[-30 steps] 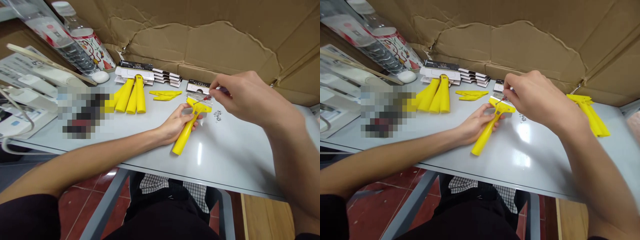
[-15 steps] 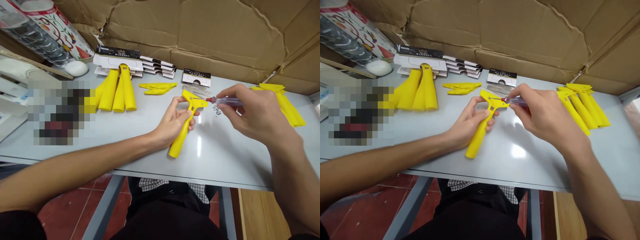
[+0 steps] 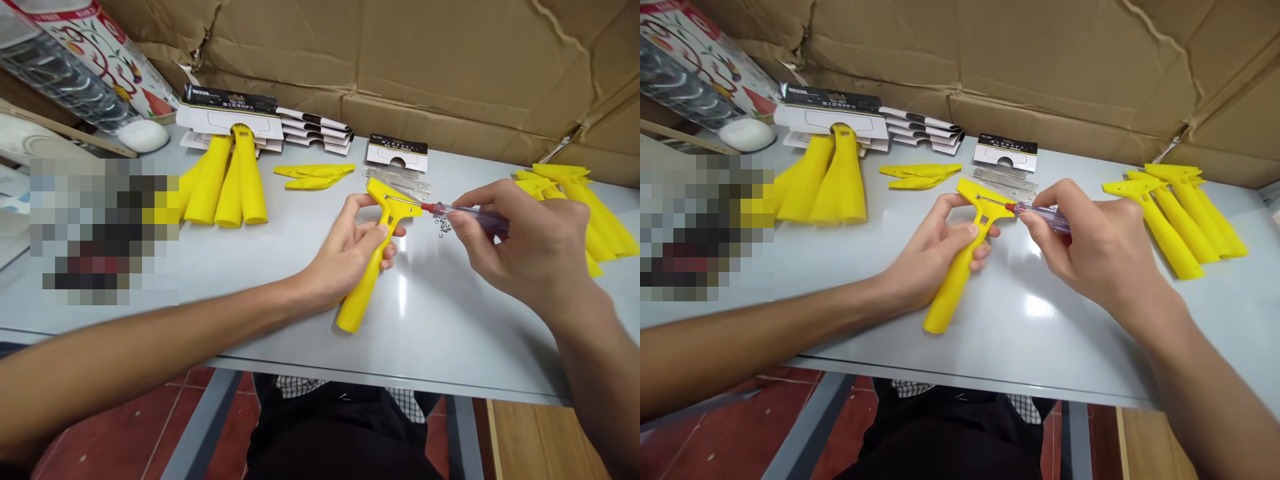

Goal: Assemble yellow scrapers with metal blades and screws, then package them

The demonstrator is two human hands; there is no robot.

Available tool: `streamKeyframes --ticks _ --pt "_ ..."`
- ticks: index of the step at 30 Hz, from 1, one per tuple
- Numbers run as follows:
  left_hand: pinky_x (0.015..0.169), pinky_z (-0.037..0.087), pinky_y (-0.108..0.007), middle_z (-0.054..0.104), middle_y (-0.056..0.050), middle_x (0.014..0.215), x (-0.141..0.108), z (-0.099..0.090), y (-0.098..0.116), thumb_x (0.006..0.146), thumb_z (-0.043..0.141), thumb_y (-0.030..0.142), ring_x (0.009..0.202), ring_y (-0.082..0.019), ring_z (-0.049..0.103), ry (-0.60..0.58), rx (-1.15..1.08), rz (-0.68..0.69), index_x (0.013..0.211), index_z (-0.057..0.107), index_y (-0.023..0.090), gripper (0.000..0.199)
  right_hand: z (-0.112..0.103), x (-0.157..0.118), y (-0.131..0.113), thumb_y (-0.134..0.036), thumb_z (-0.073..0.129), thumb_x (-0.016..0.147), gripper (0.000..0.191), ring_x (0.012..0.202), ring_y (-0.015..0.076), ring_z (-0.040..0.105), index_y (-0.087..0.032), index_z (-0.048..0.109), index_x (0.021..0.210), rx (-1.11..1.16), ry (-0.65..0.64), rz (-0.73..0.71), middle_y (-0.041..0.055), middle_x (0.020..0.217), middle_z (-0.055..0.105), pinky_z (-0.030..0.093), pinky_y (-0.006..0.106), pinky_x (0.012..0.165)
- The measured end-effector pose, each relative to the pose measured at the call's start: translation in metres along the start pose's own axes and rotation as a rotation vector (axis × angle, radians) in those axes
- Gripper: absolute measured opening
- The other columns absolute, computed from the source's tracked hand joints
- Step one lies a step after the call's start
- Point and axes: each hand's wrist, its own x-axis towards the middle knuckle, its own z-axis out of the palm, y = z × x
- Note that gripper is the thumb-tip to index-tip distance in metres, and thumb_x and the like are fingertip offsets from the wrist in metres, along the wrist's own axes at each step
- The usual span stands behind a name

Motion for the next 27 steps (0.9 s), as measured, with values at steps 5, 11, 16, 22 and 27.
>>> streamKeyframes --ticks 5,11,16,22,27 --pt "0.063 0.046 -0.028 0.070 -0.004 0.104 -0.0011 -0.0003 -0.0002 0.098 0.068 0.017 0.067 -0.009 0.058 -0.032 0.019 -0.008 0.121 0.049 0.026 0.031 -0.0047 0.0041 -0.0060 -0.029 0.064 0.102 0.012 0.051 0.0165 0.058 -0.028 0.066 0.091 -0.004 0.065 -0.053 -0.0039 0.061 0.061 0.036 0.033 0.050" --pt "0.064 0.046 -0.029 0.070 -0.004 0.104 -0.0009 -0.0005 -0.0012 0.099 0.067 0.019 0.067 -0.010 0.058 -0.044 0.040 0.003 0.120 0.047 0.026 0.030 -0.0043 0.0021 -0.0019 -0.020 0.067 0.096 0.017 0.075 0.0248 0.067 -0.034 0.068 0.105 0.086 0.052 -0.144 0.0047 0.096 0.073 0.052 0.041 0.065" --pt "0.064 0.046 -0.028 0.070 -0.003 0.103 -0.0007 -0.0009 -0.0018 0.100 0.065 0.019 0.067 -0.009 0.059 -0.045 0.050 0.010 0.120 0.044 0.027 0.030 0.0009 0.0005 0.0002 -0.030 0.057 0.107 0.005 0.048 0.0159 0.055 -0.029 0.062 0.106 0.026 0.162 -0.063 -0.0043 0.067 0.065 0.038 0.034 0.049" --pt "0.066 0.046 -0.030 0.071 -0.004 0.103 -0.0001 -0.0007 -0.0022 0.100 0.066 0.020 0.067 -0.010 0.058 -0.035 0.045 0.020 0.121 0.044 0.027 0.032 -0.0034 0.0033 -0.0045 -0.017 0.061 0.101 0.019 0.090 0.0256 0.073 -0.030 0.067 0.113 0.156 0.046 -0.142 0.0073 0.106 0.078 0.055 0.040 0.075" --pt "0.065 0.046 -0.029 0.071 -0.004 0.103 0.0001 -0.0008 -0.0021 0.100 0.064 0.018 0.067 -0.010 0.060 -0.021 0.039 0.018 0.122 0.045 0.026 0.031 -0.0032 -0.0001 -0.0027 -0.026 0.063 0.103 0.015 0.080 0.0242 0.072 -0.027 0.070 0.116 0.111 0.003 -0.125 0.0079 0.100 0.079 0.049 0.036 0.063"
